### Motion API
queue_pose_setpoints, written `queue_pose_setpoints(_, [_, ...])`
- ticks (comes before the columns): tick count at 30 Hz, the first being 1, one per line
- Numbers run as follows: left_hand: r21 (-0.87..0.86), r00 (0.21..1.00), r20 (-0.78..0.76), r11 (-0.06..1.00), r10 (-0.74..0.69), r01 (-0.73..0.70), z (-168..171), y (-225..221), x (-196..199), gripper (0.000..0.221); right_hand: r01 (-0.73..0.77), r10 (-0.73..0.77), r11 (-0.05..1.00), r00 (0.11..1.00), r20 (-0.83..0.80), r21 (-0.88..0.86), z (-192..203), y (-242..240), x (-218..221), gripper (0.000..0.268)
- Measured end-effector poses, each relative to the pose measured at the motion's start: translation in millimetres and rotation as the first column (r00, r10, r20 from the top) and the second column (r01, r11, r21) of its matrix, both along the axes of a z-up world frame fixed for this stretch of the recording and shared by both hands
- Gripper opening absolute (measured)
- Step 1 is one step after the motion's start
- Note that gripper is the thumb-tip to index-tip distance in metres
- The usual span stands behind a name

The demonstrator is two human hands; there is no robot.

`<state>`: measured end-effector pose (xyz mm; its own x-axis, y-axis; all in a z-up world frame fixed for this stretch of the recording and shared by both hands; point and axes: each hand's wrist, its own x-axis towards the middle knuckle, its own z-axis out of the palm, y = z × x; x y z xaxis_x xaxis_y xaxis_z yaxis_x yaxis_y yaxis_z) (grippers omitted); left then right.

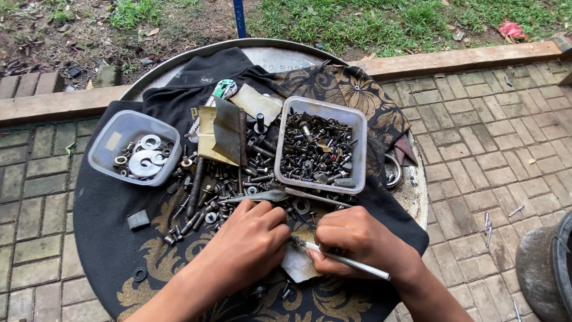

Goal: The person rubs small metal washers and bolts against a piece of sandpaper to remove rust or debris, handling the items one at a time and placing some into a plastic container.

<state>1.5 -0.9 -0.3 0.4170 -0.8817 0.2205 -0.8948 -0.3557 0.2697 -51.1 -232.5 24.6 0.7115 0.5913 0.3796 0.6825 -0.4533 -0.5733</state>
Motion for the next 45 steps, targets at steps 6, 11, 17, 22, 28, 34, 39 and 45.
queue_pose_setpoints(6, [-0.007, 1.000, 0.007, 1.000, 0.002, -0.002, -3.2, 1.9, 4.8, 0.022, 0.004, -0.004, 1.000, 1.000, 0.025, -0.008, -1.3, 1.7, 0.4, 0.038])
queue_pose_setpoints(11, [-0.035, 1.000, 0.002, 0.999, -0.003, 0.003, -6.4, 2.4, 9.1, 0.019, 0.006, -0.006, 1.000, 0.999, 0.041, -0.013, -2.4, 1.8, 0.0, 0.039])
queue_pose_setpoints(17, [-0.030, 1.000, -0.012, 0.999, -0.017, 0.017, -5.5, 3.6, 12.5, 0.017, 0.023, -0.023, 1.000, 0.999, 0.044, 0.005, -1.9, 3.9, 1.6, 0.036])
queue_pose_setpoints(22, [-0.049, 1.000, -0.018, 0.999, -0.010, 0.009, -2.0, 2.2, 12.1, 0.016, 0.016, -0.016, 1.000, 0.999, 0.030, -0.006, -1.3, 2.8, 1.7, 0.037])
queue_pose_setpoints(28, [-0.010, 1.000, -0.016, 1.000, 0.012, -0.012, -4.0, 4.2, 8.5, 0.020, 0.012, -0.012, 1.000, 1.000, -0.004, -0.002, -2.7, 6.5, 0.0, 0.032])
queue_pose_setpoints(34, [-0.160, 0.996, -0.083, 0.987, 0.016, -0.029, 16.3, 4.1, 7.3, 0.018, 0.019, -0.019, 0.998, 1.000, 0.005, -0.057, 1.0, 9.4, -0.9, 0.036])
queue_pose_setpoints(39, [-0.436, 0.953, -0.298, 0.895, -0.048, -0.091, 34.6, 5.4, 9.2, 0.062, -0.018, 0.017, 0.999, 1.000, -0.006, -0.045, 5.9, 11.3, 1.3, 0.039])
queue_pose_setpoints(45, [-0.441, 0.996, -0.071, 0.894, 0.049, -0.076, 25.2, 4.6, 12.2, 0.049, -0.042, 0.040, 0.997, 0.999, -0.021, -0.069, 10.9, 13.0, 3.6, 0.033])
